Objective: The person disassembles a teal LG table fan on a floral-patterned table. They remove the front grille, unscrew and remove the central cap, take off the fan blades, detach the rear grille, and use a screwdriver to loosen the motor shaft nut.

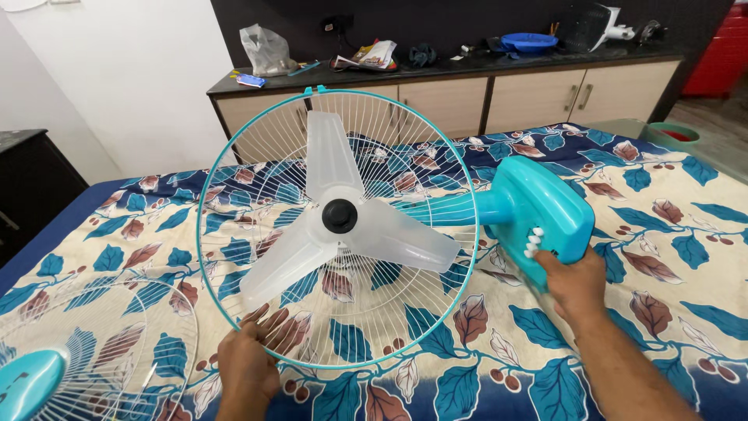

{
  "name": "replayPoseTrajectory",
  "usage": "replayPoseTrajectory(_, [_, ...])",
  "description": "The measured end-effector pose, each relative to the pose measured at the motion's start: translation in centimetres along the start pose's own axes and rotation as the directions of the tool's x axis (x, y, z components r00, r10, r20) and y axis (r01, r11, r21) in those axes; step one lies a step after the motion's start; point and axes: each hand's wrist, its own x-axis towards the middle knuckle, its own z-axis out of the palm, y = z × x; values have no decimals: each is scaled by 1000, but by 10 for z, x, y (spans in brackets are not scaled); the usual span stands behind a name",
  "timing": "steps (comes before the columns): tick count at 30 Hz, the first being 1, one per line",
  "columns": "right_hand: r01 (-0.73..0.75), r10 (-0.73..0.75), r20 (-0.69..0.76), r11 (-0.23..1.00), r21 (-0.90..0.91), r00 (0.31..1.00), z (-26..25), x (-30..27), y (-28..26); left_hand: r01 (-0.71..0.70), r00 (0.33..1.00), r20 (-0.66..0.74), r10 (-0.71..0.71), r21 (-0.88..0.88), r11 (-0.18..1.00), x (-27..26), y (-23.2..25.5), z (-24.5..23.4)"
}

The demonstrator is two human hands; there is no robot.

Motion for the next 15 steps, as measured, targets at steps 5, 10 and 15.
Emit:
replayPoseTrajectory(5, [53,-56,22,993,110,998,7,28,13,-20,1000,24,20,13,1000,43,1,21])
replayPoseTrajectory(10, [48,-46,-20,993,104,999,26,63,23,-90,988,122,97,-62,994,106,-3,52])
replayPoseTrajectory(15, [116,-115,-13,984,136,993,46,83,25,-59,982,181,56,12,998,161,-8,80])
